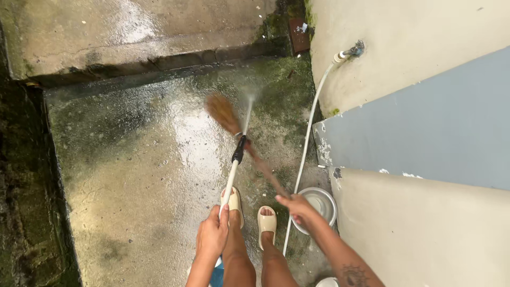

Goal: The person washes down a narrow outdoor concrete walkway by hand using a water hose and a broom, scrubbing the moss-covered walls and floor.

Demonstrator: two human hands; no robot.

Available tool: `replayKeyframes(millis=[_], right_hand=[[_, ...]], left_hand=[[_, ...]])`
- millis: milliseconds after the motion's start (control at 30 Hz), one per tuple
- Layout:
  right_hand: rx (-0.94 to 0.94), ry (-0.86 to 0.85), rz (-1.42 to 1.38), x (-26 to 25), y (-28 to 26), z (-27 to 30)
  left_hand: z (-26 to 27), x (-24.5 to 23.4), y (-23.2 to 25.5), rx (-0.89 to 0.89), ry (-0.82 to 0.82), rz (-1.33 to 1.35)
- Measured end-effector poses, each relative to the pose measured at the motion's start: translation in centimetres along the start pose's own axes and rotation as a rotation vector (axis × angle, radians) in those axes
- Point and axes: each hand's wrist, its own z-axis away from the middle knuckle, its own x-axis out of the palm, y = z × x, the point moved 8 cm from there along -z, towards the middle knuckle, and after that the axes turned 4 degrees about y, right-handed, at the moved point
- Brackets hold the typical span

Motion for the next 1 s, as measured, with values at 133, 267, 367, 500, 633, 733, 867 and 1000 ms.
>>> replayKeyframes(millis=[133, 267, 367, 500, 633, 733, 867, 1000], right_hand=[[0.072, 0.147, -0.251, -7.4, 5.5, -1.3], [-0.108, 0.152, -0.496, 0.3, 3.8, -4.1], [-0.138, 0.051, -0.009, 9.7, -1.7, -2.6], [-0.234, 0.003, 0.461, 5.3, -5.2, -1.5], [-0.203, 0.130, 0.442, -4.4, -5.1, -4.4], [-0.091, 0.224, 0.010, -9.5, -2.8, -8.2], [-0.184, 0.242, -0.316, -1.4, -6.0, -11.4], [-0.148, 0.093, 0.207, 11.6, -12.7, -8.5]], left_hand=[[1.1, 0.7, 1.7, 0.015, 0.030, -0.033], [2.2, 0.9, 1.6, -0.009, 0.057, 0.045], [2.9, 0.6, 1.3, -0.021, 0.106, 0.028], [3.2, -0.4, -0.3, -0.072, 0.093, 0.031], [3.5, -1.0, -0.8, -0.094, 0.088, 0.039], [2.8, -1.9, -1.3, -0.110, 0.115, 0.060], [1.4, -2.5, -1.9, -0.101, 0.158, 0.077], [0.3, -3.5, -3.0, -0.091, 0.159, 0.135]])
